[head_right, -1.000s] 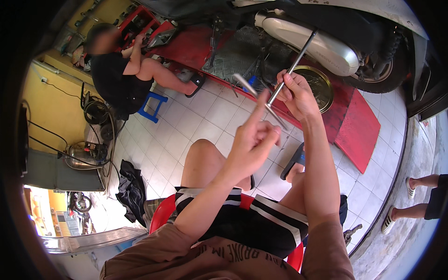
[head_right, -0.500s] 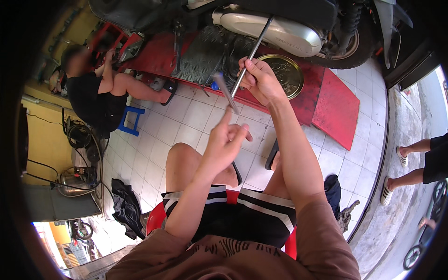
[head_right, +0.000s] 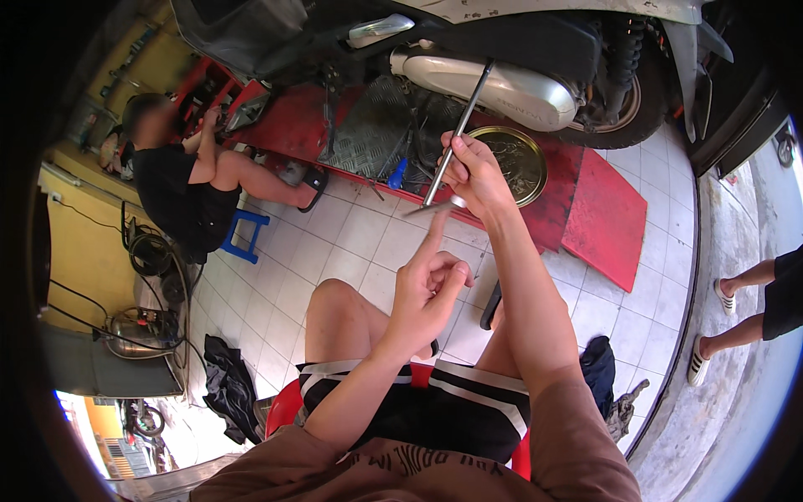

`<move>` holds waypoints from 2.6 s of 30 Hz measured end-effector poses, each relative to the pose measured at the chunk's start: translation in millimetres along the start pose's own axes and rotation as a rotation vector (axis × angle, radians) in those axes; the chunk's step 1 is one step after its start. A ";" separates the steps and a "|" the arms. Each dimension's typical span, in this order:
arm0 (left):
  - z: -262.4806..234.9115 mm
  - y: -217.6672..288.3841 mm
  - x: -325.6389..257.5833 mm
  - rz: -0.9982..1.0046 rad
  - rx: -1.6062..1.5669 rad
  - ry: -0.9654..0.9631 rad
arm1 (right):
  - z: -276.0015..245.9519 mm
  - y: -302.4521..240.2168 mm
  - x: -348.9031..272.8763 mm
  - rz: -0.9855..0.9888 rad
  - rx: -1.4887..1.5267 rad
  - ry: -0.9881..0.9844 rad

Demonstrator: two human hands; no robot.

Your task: The person uses a T-handle wrench to loosen and tighten a bolt on the underside of a white motorcycle. They repeatedly rotate the wrench and reposition their hands to apply torque to the fastener.

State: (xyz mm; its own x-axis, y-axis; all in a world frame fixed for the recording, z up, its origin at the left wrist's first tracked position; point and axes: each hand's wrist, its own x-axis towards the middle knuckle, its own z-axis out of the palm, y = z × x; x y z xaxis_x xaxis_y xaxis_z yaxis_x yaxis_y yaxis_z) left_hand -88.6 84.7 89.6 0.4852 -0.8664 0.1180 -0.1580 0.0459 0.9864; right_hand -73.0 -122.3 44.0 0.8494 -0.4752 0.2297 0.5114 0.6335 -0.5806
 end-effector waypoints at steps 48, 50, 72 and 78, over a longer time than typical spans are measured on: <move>-60.8 -59.1 48.0 0.266 0.212 0.267 | 6.0 4.9 3.6 -0.058 -0.163 0.201; -60.6 -80.4 47.4 0.183 0.084 0.139 | 5.4 11.2 8.1 -0.055 -0.222 0.233; -51.1 -88.5 55.7 0.026 -0.115 0.015 | -21.9 -43.5 112.2 -0.346 -0.942 0.727; -64.9 -84.0 56.8 0.152 0.025 0.029 | -13.0 -41.9 106.3 -0.338 -1.010 0.849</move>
State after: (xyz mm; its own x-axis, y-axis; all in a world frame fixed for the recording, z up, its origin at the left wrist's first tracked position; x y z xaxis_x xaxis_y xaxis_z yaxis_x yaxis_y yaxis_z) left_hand 8.1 63.9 20.9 0.4782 -0.8358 0.2696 -0.2531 0.1627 0.9536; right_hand -5.9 -207.3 82.5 0.1744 -0.9747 0.1395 0.0481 -0.1331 -0.9899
